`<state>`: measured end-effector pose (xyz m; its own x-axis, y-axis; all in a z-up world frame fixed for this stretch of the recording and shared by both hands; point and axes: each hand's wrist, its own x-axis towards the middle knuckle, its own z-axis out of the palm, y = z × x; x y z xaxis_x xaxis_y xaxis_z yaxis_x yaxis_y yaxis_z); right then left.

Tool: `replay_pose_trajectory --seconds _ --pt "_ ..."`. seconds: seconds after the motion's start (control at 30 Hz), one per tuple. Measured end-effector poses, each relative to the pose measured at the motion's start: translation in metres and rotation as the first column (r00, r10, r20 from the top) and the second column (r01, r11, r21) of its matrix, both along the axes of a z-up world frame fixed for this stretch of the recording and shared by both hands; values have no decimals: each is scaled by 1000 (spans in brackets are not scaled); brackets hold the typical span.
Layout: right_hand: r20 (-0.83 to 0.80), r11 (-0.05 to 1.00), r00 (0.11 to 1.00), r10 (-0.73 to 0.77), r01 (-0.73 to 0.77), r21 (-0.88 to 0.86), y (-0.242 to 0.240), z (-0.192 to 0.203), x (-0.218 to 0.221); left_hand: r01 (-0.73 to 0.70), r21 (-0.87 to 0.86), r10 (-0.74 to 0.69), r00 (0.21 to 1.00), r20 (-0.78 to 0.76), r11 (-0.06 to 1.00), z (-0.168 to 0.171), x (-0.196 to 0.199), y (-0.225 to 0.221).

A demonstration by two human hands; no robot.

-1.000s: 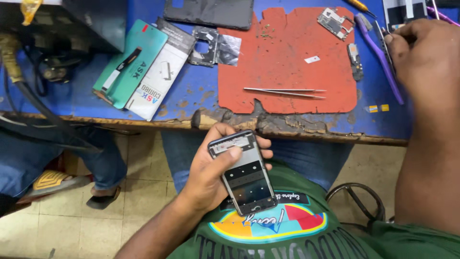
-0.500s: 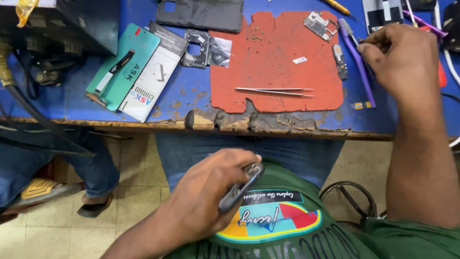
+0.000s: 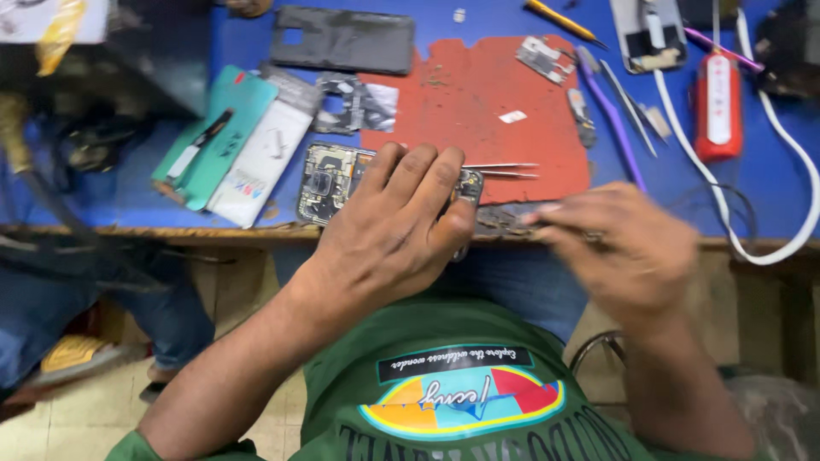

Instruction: The person removes the back cover of a mobile phone, detaches internal components including the battery and motherboard using tweezers and a screwdriver, then connects a new screen to the motherboard and tests the display.

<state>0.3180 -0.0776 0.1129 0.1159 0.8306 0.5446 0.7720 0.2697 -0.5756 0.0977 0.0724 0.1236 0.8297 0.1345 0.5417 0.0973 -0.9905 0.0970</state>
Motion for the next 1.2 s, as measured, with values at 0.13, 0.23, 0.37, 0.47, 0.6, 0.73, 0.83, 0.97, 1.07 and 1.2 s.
replay_pose_trajectory --seconds 0.13,0.23,0.37,0.47,0.6,0.73,0.83,0.97,1.07,1.2 --pt "-28 1000 999 -28 28 1 -2 1 -21 28 31 -28 1000 -4 999 -9 15 -1" --pt "-19 999 999 -32 32 1 1 2 -22 30 55 -29 999 -19 998 -11 19 -3" --pt "20 999 999 -38 37 23 2 2 -24 9 103 -5 999 -44 995 -11 20 -7" --pt "73 998 996 -44 42 36 2 1 -24 -14 148 24 997 -68 989 -12 19 -8" --pt "183 997 982 -45 34 65 2 0 -29 -48 179 64 995 -82 983 -16 21 -12" --pt "122 997 991 -49 41 66 3 -2 -30 -63 195 81 993 -84 979 -18 22 -15" --pt "94 997 995 -46 40 62 2 -5 -30 -52 185 68 994 -83 981 -20 24 -15" --pt "73 998 997 -38 35 55 0 -8 -31 -43 195 61 994 -87 980 -20 24 -16" --pt "72 998 997 -25 21 56 0 -7 -29 -33 204 50 995 -80 978 -19 24 -17" --pt "51 999 999 4 -6 33 1 -5 -28 -15 195 33 995 -89 981 -21 23 -17"
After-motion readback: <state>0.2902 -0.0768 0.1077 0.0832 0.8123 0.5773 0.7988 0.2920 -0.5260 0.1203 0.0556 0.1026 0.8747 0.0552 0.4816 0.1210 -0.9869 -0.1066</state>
